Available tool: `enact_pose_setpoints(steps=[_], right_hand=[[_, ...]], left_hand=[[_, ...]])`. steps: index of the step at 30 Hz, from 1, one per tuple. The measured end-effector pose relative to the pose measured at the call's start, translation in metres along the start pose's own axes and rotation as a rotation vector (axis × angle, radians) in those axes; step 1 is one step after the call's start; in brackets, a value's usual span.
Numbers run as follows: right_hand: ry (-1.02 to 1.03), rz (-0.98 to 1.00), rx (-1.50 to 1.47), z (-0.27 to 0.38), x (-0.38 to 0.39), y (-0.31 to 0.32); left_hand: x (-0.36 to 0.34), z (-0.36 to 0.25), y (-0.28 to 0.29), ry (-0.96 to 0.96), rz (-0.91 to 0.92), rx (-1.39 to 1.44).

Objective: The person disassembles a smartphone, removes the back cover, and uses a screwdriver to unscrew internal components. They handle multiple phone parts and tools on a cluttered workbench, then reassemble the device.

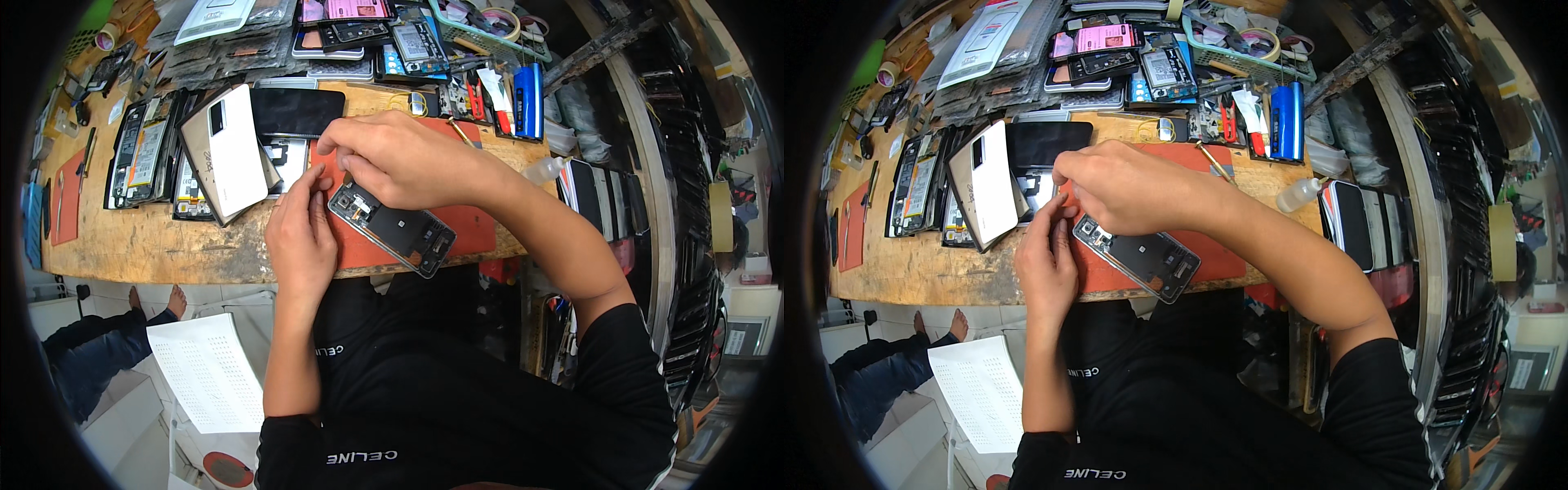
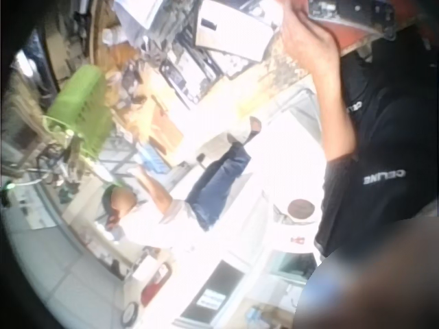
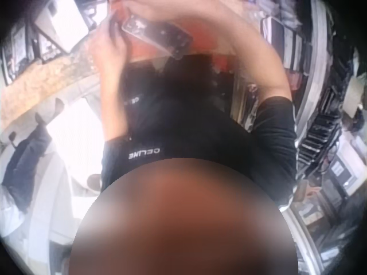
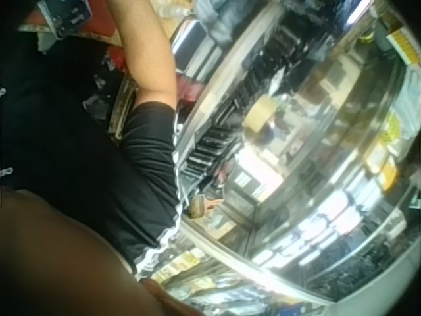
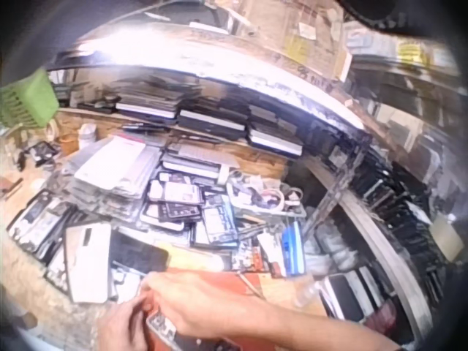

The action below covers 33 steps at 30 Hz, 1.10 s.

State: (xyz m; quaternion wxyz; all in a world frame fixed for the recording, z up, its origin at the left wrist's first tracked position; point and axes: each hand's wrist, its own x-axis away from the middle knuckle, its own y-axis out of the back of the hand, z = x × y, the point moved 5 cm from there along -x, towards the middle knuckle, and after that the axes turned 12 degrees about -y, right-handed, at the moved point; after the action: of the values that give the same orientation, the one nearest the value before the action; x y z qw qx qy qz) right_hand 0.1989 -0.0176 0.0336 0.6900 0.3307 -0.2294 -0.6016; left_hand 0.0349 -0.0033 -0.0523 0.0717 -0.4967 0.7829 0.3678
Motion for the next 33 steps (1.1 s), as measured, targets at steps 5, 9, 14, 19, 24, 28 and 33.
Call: enact_pose_setpoints(steps=[5, 9, 14, 19, 24, 28, 33], right_hand=[[0.012, 0.003, 0.043, 0.001, -0.003, -0.002], [0.072, 0.019, 0.156, 0.003, -0.006, -0.002], [0.091, 0.086, 0.200, 0.004, -0.015, -0.004], [-0.021, 0.134, 0.406, 0.008, -0.013, -0.006], [0.155, 0.135, 0.318, 0.025, -0.011, 0.003], [-0.091, 0.342, 0.396, 0.012, -0.011, 0.004], [0.085, 0.285, 0.351, 0.025, -0.009, 0.005]], left_hand=[[-0.001, -0.001, -0.003, -0.022, 0.023, 0.131], [0.000, -0.001, -0.003, -0.029, 0.037, 0.124], [0.002, 0.002, -0.003, -0.011, 0.029, 0.167], [0.003, 0.004, -0.005, -0.026, 0.011, 0.158], [0.001, 0.005, -0.003, 0.000, -0.053, 0.178], [0.003, 0.002, 0.000, 0.021, -0.028, 0.093], [0.002, -0.001, 0.000, -0.009, -0.037, 0.084]])
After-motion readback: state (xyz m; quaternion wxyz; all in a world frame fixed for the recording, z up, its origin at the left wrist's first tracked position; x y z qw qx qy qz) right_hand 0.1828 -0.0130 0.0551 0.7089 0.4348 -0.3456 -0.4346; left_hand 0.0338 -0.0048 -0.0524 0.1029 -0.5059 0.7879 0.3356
